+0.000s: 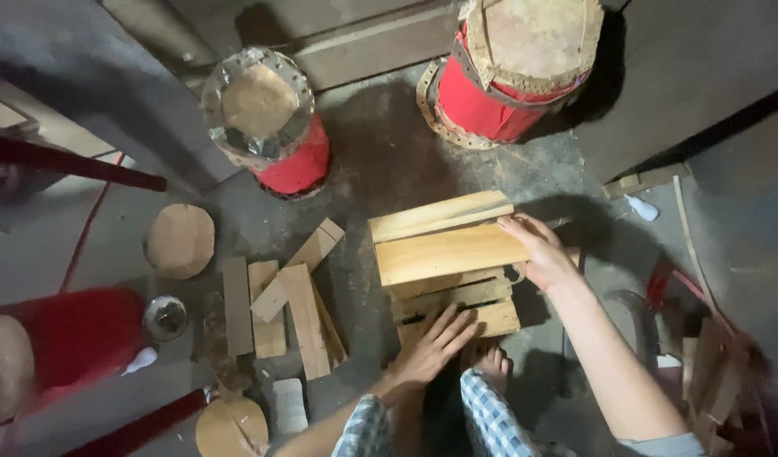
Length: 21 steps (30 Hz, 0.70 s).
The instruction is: Assembling a small wooden crate by fitting slats together on the floor of a workshop.
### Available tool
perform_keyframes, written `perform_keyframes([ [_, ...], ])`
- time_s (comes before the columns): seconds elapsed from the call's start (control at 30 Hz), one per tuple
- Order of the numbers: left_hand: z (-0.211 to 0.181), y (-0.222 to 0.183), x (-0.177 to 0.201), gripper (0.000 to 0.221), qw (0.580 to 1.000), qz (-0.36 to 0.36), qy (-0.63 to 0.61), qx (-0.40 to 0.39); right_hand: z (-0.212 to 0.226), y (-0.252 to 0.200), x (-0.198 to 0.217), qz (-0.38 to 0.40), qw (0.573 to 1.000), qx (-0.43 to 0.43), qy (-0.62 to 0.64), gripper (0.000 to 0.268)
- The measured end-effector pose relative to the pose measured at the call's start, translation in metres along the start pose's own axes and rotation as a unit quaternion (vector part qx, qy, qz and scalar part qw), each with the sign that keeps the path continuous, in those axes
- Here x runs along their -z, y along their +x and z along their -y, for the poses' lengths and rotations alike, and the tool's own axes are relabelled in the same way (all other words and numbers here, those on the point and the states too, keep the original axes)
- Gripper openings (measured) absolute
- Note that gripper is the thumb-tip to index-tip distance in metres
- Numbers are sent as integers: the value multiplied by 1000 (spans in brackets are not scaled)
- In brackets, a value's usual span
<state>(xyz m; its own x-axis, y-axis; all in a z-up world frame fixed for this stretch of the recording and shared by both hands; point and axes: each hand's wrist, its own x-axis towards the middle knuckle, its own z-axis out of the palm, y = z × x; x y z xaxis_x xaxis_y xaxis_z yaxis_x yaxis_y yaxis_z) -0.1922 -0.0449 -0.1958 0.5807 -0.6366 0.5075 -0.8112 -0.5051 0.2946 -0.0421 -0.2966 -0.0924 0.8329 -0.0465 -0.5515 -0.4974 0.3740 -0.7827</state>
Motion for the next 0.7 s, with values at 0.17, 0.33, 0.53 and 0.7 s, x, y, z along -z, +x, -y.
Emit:
perform_keyframes([
  [0.17,31,22,-13,62,996,85,24,-11,4,17,5,-32,999,9,-3,21],
  [0.33,62,63,-4,70,987,114,110,8,38,39,-35,-42,998,38,-5,24],
  [0.53,91,74,-3,83,992,107,70,-2,55,81,-45,-45,998,34,9,28],
  [0.7,111,77,-6,82,986,64,155,-19,63,89,-50,-58,996,40,53,28],
])
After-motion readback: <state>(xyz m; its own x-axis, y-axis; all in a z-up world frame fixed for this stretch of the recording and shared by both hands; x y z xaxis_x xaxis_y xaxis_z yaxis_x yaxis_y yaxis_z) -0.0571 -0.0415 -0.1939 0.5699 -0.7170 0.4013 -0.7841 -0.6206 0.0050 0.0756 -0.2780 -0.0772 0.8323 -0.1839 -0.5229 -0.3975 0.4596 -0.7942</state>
